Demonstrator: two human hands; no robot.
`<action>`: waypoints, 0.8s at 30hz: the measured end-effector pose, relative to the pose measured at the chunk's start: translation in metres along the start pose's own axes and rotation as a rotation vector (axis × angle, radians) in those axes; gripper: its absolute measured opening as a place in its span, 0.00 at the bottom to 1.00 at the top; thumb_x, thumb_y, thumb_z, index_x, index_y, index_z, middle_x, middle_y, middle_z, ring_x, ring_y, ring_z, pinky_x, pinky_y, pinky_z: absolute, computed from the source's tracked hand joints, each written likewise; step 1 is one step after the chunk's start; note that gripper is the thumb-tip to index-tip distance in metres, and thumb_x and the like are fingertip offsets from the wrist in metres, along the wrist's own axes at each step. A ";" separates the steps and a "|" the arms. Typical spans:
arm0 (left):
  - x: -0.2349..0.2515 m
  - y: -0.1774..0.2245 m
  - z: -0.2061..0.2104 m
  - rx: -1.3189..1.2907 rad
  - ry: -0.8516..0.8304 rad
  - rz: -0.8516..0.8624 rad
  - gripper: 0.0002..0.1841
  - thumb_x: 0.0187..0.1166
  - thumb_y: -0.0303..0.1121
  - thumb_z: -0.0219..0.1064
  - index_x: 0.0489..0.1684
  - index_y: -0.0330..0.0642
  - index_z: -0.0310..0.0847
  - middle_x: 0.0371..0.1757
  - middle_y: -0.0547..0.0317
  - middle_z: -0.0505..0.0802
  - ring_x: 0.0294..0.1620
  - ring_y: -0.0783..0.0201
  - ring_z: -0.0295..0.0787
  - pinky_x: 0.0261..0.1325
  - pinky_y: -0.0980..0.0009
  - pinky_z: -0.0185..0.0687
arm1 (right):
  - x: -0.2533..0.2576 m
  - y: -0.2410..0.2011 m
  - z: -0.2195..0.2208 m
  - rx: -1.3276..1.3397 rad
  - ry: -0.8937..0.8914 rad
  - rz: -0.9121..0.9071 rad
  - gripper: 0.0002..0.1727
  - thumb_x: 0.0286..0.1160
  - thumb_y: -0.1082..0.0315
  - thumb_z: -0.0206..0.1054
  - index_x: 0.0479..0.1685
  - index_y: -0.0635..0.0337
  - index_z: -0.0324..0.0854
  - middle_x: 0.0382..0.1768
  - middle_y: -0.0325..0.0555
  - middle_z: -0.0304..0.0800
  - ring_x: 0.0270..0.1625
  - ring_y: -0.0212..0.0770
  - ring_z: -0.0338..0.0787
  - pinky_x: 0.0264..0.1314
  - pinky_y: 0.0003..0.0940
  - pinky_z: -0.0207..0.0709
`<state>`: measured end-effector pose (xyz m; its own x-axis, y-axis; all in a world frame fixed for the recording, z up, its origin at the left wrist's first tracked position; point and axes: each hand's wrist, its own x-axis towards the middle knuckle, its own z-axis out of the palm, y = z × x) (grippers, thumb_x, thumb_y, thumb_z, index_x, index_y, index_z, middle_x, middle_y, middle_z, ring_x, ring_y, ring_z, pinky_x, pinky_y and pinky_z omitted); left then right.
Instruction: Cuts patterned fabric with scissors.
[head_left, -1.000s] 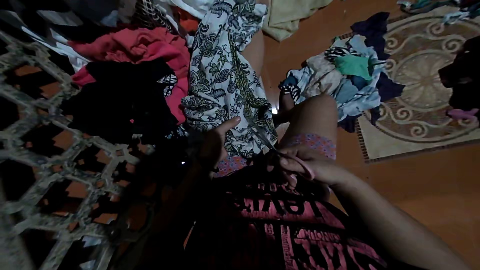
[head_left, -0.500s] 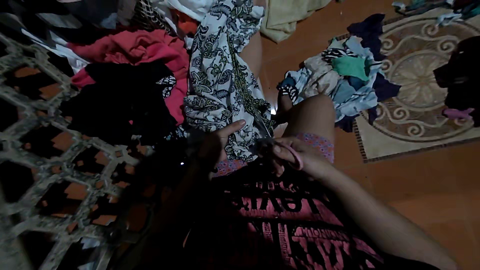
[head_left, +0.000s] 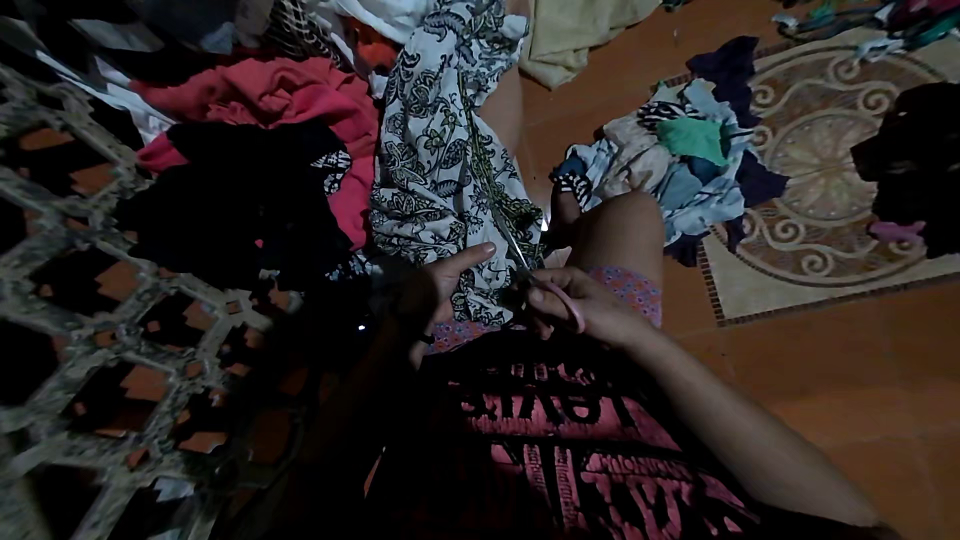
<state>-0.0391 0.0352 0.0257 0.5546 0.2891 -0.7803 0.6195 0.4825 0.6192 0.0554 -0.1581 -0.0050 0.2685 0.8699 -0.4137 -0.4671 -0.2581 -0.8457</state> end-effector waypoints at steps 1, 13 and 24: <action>0.001 -0.001 0.000 -0.014 0.008 -0.004 0.20 0.77 0.42 0.74 0.60 0.38 0.85 0.59 0.54 0.90 0.62 0.63 0.85 0.67 0.57 0.80 | -0.001 0.000 0.000 0.001 0.006 0.000 0.19 0.75 0.43 0.69 0.41 0.49 0.85 0.19 0.23 0.82 0.21 0.22 0.81 0.27 0.19 0.78; 0.005 -0.009 -0.002 -0.044 -0.033 -0.001 0.16 0.80 0.43 0.70 0.57 0.42 0.85 0.51 0.58 0.93 0.53 0.67 0.90 0.58 0.62 0.86 | -0.008 -0.004 0.016 0.121 0.103 0.053 0.18 0.77 0.44 0.67 0.38 0.49 0.83 0.17 0.26 0.83 0.20 0.26 0.84 0.28 0.23 0.82; 0.002 -0.014 -0.003 -0.007 -0.062 0.046 0.14 0.80 0.41 0.69 0.54 0.42 0.87 0.49 0.61 0.94 0.51 0.68 0.90 0.57 0.64 0.87 | 0.017 -0.009 0.018 0.143 0.146 0.024 0.21 0.81 0.45 0.62 0.25 0.49 0.77 0.14 0.29 0.79 0.20 0.29 0.84 0.32 0.27 0.84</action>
<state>-0.0488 0.0318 0.0156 0.6158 0.2591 -0.7441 0.5888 0.4762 0.6531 0.0493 -0.1335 0.0012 0.3702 0.7916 -0.4861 -0.5869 -0.2063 -0.7829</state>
